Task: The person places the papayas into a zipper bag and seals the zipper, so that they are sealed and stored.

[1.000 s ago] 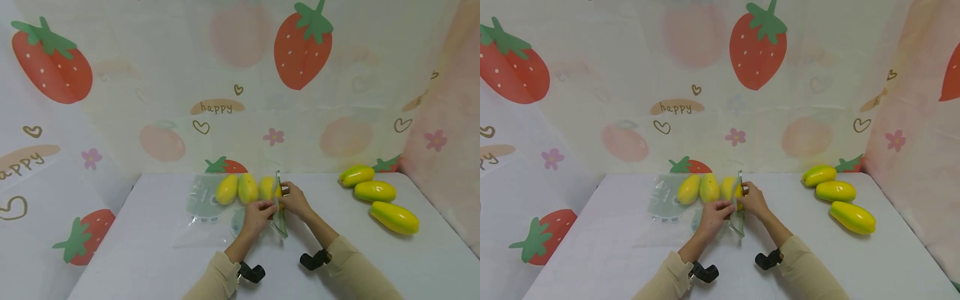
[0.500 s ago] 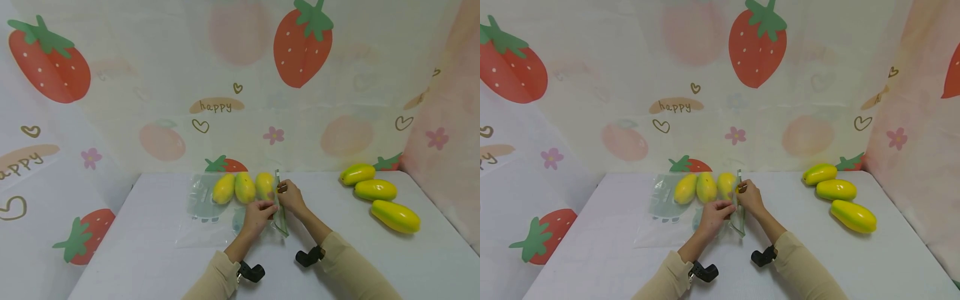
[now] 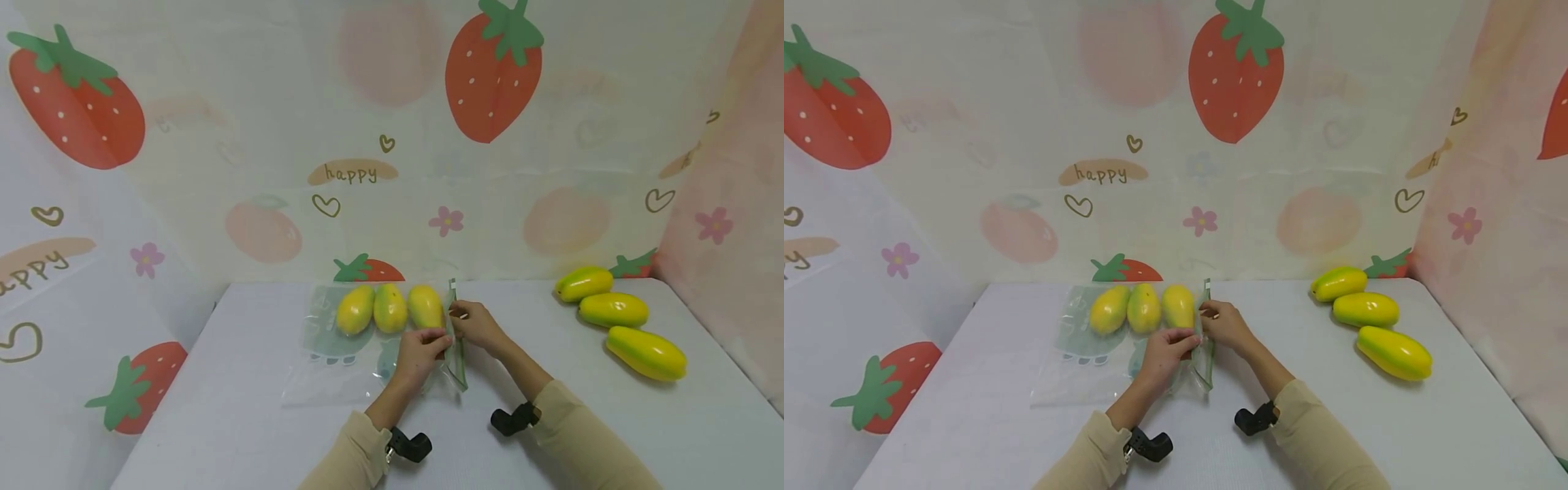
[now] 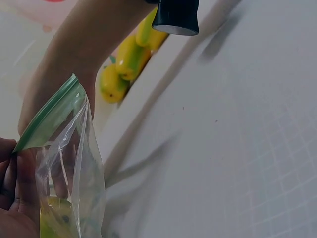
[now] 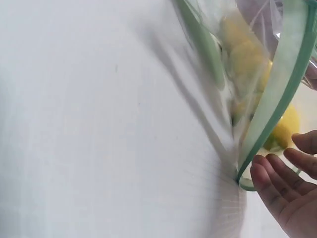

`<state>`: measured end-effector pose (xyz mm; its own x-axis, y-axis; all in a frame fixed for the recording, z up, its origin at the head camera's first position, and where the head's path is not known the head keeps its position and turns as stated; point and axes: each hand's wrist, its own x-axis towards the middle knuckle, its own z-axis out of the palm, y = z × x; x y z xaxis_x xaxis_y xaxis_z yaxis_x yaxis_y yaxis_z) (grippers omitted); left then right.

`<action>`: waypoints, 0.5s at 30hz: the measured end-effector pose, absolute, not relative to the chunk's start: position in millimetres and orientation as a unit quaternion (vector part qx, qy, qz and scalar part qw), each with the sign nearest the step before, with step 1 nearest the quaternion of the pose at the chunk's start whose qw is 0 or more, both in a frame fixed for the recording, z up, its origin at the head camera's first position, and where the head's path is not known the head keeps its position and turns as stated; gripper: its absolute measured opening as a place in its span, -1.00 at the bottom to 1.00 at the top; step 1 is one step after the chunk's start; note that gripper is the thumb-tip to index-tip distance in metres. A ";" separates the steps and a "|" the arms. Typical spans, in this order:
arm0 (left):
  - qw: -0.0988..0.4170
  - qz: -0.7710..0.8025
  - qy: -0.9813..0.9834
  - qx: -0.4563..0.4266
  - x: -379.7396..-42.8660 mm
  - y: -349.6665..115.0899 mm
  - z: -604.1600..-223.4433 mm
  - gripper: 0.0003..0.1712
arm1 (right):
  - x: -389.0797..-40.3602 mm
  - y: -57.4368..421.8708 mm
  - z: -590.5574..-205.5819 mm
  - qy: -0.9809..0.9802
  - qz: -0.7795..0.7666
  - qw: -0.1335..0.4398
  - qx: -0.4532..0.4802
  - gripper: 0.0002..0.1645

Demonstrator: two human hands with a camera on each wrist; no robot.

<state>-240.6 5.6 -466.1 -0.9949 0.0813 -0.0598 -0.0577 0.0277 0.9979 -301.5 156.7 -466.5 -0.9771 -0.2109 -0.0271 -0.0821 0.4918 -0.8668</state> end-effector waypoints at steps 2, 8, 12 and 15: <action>0.050 0.697 0.715 0.005 -239.9 5.1 -465.1 -0.71 | -300.7 159.3 -464.4 0.858 -0.502 0.072 -0.087 -0.59; 0.049 0.700 0.713 0.002 -238.4 3.6 -461.6 -0.69 | -300.2 169.7 -458.0 0.858 -0.500 0.071 -0.097 -0.54; 0.050 0.703 0.709 -0.003 -237.2 3.2 -460.6 -0.70 | -298.4 178.6 -452.4 0.867 -0.484 0.070 -0.097 -0.54; 0.051 0.705 0.707 -0.006 -236.9 3.3 -462.1 -0.71 | -295.4 186.6 -448.6 0.872 -0.474 0.075 -0.090 -0.55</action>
<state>-236.9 3.3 -462.1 -0.9947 0.0640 -0.0802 -0.0800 0.0062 0.9968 -295.4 186.6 -448.6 -0.9725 -0.2286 -0.0450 -0.0865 0.5334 -0.8414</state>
